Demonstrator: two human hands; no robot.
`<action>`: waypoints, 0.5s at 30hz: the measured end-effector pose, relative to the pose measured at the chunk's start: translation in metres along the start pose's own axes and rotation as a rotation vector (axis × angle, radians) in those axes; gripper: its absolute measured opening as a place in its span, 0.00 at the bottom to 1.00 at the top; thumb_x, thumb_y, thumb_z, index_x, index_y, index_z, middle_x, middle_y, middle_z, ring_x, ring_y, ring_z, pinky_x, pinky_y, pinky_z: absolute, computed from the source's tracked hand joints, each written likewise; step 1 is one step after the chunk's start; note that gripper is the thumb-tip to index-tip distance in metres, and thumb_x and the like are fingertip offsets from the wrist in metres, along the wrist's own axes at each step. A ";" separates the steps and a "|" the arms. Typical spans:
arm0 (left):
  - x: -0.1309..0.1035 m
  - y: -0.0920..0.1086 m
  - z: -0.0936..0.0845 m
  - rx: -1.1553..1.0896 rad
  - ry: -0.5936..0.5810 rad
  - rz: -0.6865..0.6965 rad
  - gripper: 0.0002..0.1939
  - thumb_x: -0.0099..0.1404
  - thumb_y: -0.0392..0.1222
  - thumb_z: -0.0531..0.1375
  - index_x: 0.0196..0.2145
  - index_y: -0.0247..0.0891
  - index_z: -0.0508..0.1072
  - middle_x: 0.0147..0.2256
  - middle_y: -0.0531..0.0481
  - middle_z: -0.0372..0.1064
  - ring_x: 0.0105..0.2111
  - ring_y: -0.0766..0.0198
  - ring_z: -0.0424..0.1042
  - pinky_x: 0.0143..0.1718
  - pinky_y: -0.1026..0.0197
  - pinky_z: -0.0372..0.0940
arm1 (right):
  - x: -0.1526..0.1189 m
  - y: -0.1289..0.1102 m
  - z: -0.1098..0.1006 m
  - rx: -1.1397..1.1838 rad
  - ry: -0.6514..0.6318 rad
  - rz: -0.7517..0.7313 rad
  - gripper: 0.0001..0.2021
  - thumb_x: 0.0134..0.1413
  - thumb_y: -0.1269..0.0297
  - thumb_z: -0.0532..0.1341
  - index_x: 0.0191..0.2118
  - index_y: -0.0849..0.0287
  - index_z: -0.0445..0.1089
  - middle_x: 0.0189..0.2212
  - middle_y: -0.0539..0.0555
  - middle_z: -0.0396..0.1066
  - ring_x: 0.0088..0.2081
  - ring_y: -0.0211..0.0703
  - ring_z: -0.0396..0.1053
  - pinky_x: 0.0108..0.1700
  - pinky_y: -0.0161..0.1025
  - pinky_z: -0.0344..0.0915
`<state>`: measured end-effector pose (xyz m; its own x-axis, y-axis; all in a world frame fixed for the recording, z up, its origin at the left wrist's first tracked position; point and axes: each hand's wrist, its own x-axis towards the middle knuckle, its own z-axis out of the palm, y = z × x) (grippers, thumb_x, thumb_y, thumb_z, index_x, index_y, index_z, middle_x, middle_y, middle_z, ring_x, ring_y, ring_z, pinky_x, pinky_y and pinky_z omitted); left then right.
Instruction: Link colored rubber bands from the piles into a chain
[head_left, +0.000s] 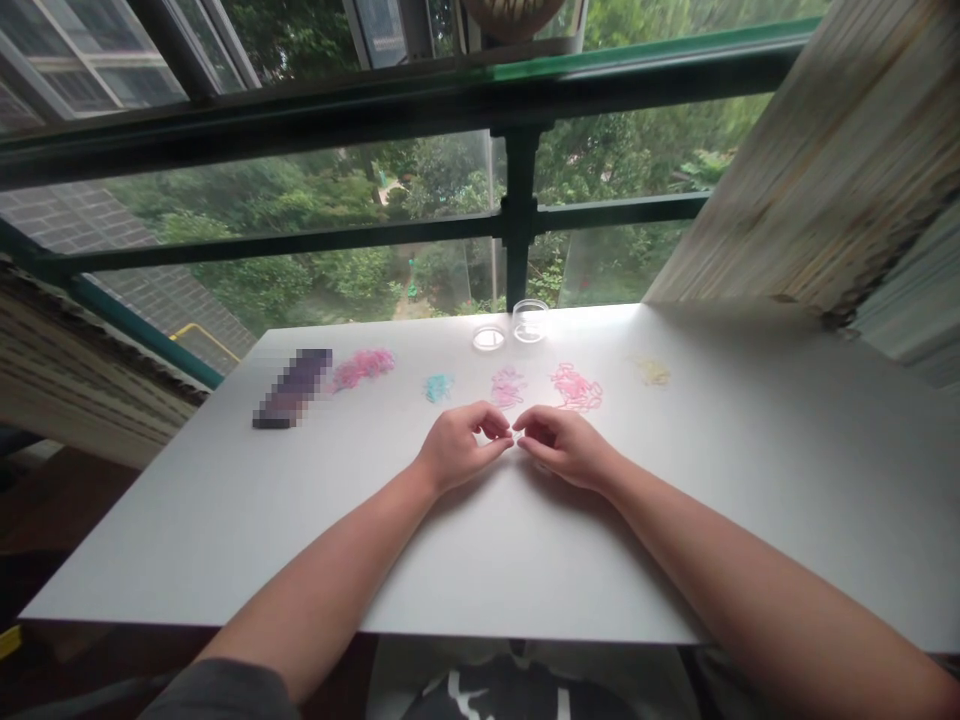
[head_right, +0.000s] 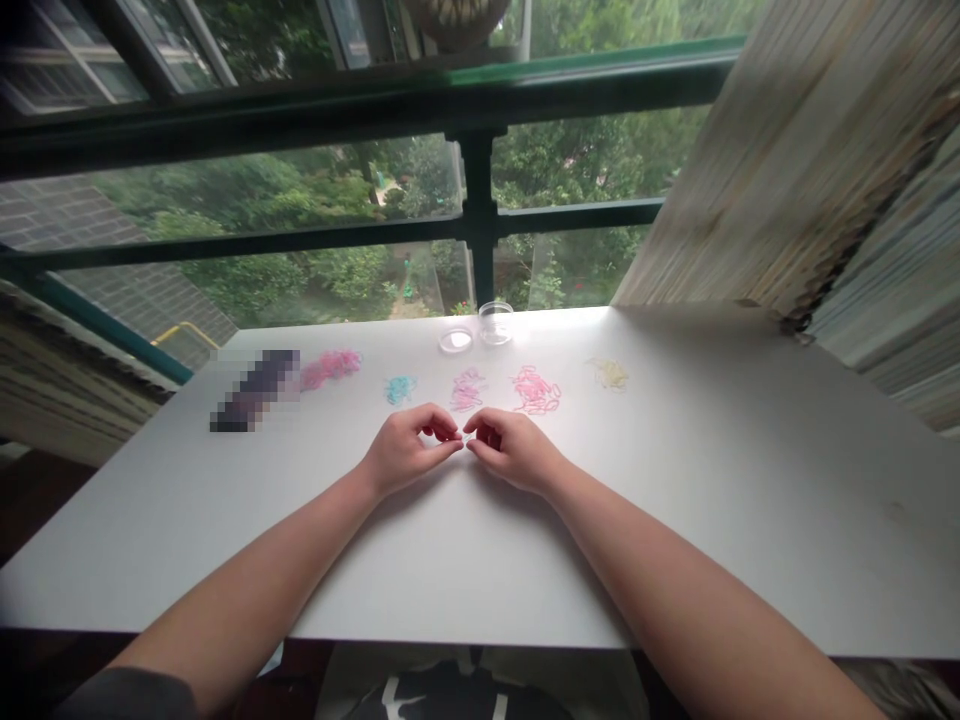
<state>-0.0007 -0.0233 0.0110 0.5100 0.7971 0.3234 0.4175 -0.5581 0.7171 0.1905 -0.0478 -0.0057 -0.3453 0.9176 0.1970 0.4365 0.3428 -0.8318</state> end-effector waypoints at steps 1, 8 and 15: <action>0.000 0.000 0.000 -0.003 -0.001 0.003 0.04 0.55 0.38 0.60 0.30 0.38 0.71 0.29 0.52 0.74 0.29 0.67 0.72 0.35 0.64 0.64 | 0.000 -0.001 0.000 -0.006 -0.001 0.000 0.06 0.50 0.66 0.57 0.36 0.58 0.66 0.20 0.46 0.62 0.21 0.33 0.59 0.25 0.32 0.57; 0.001 -0.004 -0.002 0.000 -0.030 0.034 0.04 0.55 0.37 0.61 0.31 0.37 0.71 0.29 0.53 0.73 0.29 0.68 0.70 0.34 0.64 0.63 | 0.001 -0.002 -0.001 -0.070 -0.004 -0.012 0.01 0.49 0.69 0.57 0.30 0.59 0.65 0.20 0.46 0.62 0.22 0.33 0.58 0.25 0.31 0.55; 0.002 -0.008 -0.005 -0.011 -0.028 0.037 0.04 0.55 0.36 0.61 0.31 0.37 0.70 0.29 0.53 0.72 0.29 0.68 0.69 0.34 0.64 0.62 | 0.000 -0.002 -0.002 -0.103 0.005 -0.031 0.02 0.49 0.71 0.56 0.29 0.58 0.63 0.20 0.46 0.61 0.22 0.33 0.56 0.25 0.32 0.54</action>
<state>-0.0069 -0.0164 0.0087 0.5460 0.7691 0.3322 0.3899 -0.5843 0.7118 0.1911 -0.0479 -0.0029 -0.3558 0.9072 0.2245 0.5090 0.3896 -0.7676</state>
